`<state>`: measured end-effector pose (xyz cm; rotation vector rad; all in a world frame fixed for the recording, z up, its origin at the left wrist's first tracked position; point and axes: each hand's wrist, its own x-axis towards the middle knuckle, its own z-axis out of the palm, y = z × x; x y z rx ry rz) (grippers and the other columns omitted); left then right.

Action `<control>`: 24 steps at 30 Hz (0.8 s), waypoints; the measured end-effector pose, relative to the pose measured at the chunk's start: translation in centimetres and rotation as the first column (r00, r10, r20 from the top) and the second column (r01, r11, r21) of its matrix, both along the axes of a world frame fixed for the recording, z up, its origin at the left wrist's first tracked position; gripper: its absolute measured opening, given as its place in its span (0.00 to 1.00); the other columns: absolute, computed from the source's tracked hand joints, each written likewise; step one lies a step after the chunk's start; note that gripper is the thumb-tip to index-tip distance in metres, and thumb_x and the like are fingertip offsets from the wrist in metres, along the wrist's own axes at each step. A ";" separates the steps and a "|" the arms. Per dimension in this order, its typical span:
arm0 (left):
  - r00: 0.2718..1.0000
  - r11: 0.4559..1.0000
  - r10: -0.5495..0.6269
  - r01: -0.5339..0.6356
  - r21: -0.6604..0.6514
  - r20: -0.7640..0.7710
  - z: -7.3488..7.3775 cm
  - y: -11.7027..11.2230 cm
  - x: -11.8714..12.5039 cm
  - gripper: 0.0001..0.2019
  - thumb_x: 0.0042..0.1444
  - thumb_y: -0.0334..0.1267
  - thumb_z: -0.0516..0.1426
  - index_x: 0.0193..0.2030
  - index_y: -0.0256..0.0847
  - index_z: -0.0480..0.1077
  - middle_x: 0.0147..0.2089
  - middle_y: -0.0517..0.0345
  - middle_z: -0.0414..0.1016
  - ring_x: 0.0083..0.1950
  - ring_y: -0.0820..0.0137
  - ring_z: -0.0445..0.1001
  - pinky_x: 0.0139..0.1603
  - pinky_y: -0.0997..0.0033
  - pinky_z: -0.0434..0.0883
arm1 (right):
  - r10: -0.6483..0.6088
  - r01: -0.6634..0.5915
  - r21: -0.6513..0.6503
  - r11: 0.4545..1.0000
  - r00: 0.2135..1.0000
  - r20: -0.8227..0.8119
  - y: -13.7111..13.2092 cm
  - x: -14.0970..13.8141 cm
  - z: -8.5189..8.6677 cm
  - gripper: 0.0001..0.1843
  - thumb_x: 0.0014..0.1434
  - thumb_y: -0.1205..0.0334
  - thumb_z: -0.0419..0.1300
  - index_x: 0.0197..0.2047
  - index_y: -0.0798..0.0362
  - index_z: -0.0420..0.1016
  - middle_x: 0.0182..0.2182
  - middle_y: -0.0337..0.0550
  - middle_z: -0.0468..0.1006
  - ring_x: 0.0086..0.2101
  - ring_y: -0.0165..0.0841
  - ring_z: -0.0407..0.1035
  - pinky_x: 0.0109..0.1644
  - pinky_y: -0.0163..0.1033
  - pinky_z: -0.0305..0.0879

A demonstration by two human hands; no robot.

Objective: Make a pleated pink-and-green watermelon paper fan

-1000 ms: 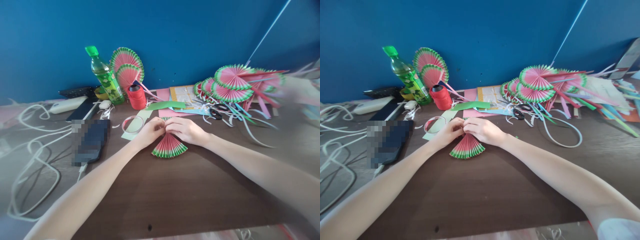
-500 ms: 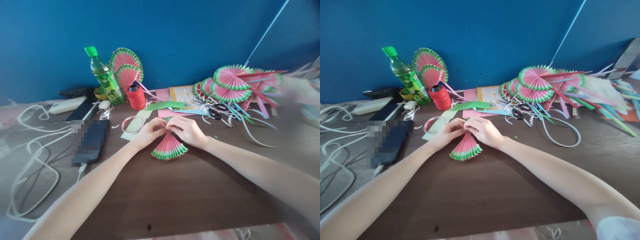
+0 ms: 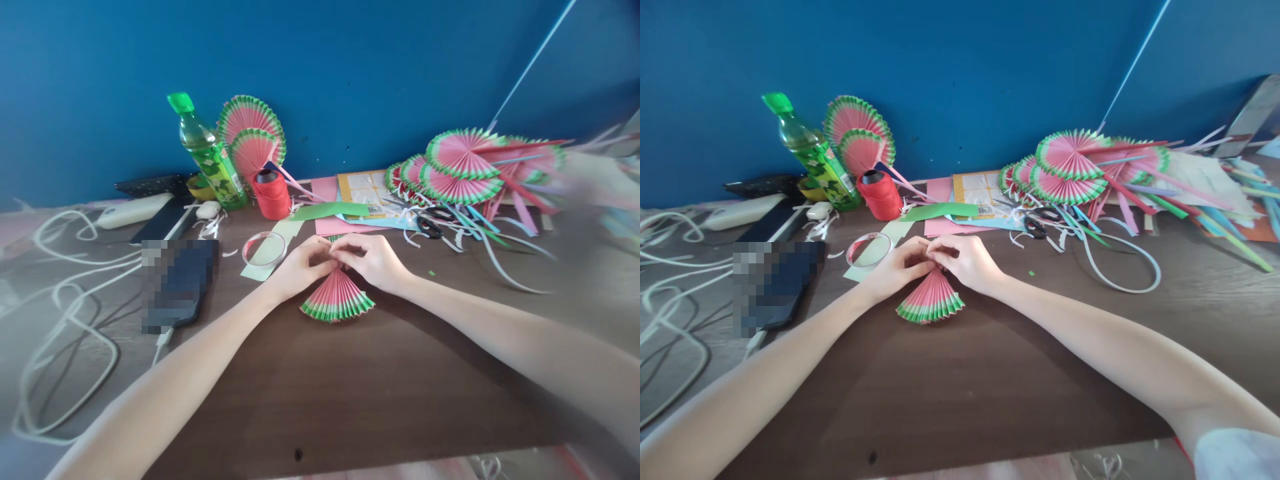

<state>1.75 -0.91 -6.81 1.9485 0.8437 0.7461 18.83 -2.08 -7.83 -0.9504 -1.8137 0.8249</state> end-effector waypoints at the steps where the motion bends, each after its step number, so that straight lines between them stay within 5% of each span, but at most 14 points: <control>1: 1.000 1.000 -0.001 0.001 0.000 -0.006 0.0 -0.1 0.0 0.06 0.53 0.38 0.56 0.34 0.38 0.70 0.42 0.55 0.66 0.43 0.70 0.68 0.45 0.67 0.67 | 0.002 -0.003 -0.013 1.000 1.000 -0.019 0.0 0.0 0.0 0.04 0.53 0.65 0.58 0.30 0.54 0.73 0.27 0.38 0.75 0.23 0.26 0.66 0.31 0.35 0.66; 16: 1.000 1.000 0.017 -0.017 0.013 -0.025 0.2 -0.1 0.1 0.07 0.53 0.35 0.54 0.28 0.39 0.72 0.38 0.57 0.68 0.44 0.68 0.68 0.52 0.65 0.63 | 0.049 -0.094 -0.200 0.975 0.974 -0.220 0.1 0.0 0.2 0.08 0.49 0.64 0.63 0.31 0.55 0.67 0.22 0.34 0.72 0.21 0.25 0.68 0.29 0.36 0.69; 24: 0.997 0.996 0.076 -0.075 0.048 -0.024 -0.1 0.1 0.0 0.09 0.53 0.35 0.53 0.26 0.38 0.70 0.36 0.58 0.68 0.41 0.70 0.69 0.48 0.67 0.65 | 0.233 -0.274 -0.233 0.933 0.954 -0.191 1.0 1.1 0.4 0.11 0.49 0.68 0.62 0.37 0.56 0.68 0.26 0.37 0.75 0.28 0.28 0.73 0.36 0.38 0.71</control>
